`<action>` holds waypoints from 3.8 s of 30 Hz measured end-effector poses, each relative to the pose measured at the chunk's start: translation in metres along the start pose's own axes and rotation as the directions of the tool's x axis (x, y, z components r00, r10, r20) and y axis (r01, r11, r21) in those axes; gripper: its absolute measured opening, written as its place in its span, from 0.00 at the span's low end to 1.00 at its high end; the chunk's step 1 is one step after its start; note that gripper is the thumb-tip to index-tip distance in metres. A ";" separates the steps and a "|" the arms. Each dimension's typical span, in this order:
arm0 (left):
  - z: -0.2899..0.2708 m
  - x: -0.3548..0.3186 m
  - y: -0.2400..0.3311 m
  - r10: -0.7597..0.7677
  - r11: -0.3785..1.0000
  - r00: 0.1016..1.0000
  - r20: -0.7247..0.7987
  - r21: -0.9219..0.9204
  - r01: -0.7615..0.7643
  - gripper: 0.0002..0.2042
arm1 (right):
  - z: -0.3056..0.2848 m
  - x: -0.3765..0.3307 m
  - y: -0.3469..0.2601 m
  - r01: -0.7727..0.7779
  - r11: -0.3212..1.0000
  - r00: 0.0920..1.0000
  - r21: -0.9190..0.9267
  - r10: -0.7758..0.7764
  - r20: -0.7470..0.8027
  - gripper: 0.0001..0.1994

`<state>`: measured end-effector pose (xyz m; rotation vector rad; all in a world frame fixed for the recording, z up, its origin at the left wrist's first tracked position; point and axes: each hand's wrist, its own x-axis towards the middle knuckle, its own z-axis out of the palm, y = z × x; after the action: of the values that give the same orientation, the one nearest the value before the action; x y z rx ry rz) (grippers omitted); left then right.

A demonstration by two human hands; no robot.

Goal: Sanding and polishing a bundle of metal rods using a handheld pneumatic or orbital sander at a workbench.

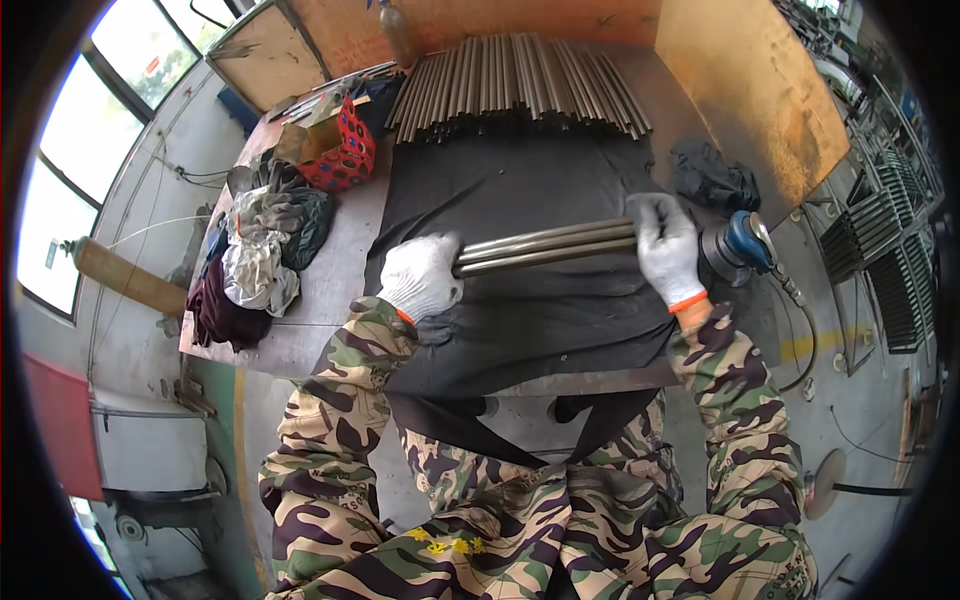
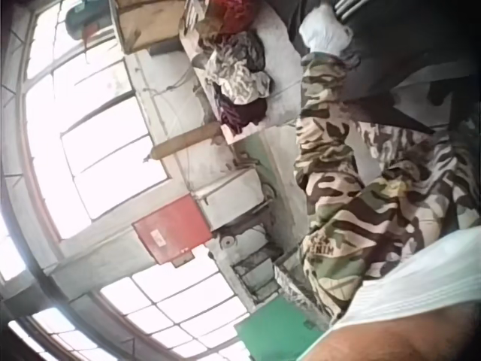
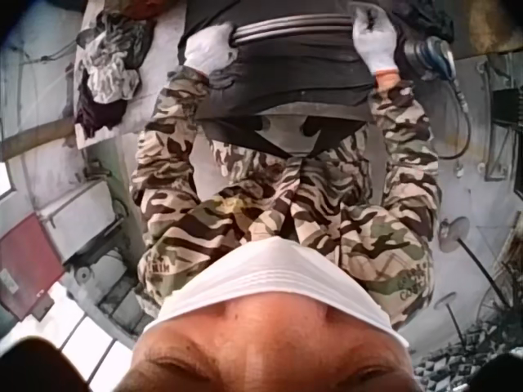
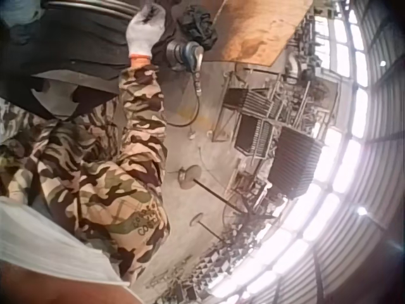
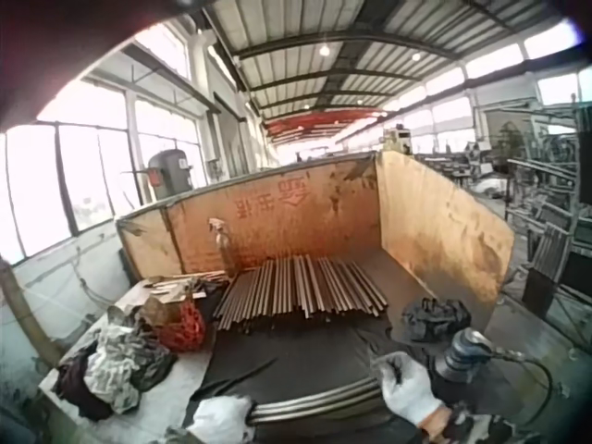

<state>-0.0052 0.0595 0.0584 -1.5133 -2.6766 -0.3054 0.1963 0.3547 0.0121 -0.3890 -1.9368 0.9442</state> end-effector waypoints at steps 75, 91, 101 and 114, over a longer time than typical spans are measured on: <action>0.053 -0.023 -0.050 0.094 0.987 0.988 -0.122 -0.115 -0.108 0.59 | 0.034 0.255 0.261 0.126 0.319 0.904 -0.939 0.352 0.241 0.13; 0.053 -0.020 -0.046 0.036 0.987 0.994 -0.106 -0.153 -0.052 0.59 | 0.004 0.193 0.107 0.070 0.827 0.976 -0.558 0.060 0.211 0.19; 0.073 -0.022 -0.055 -0.109 0.977 0.833 -0.542 -0.213 -0.011 0.52 | 0.009 0.043 0.061 0.375 0.886 0.715 -0.271 -0.091 0.693 0.14; 0.050 -0.008 -0.055 0.029 0.998 0.986 -0.167 -0.043 -0.037 0.53 | 0.035 0.027 0.052 0.534 0.786 0.684 -0.310 -0.186 0.706 0.25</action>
<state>-0.0457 0.0353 0.0001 -1.4715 -2.5303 -0.4722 0.1473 0.3887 -0.0209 0.1006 -2.7766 0.2766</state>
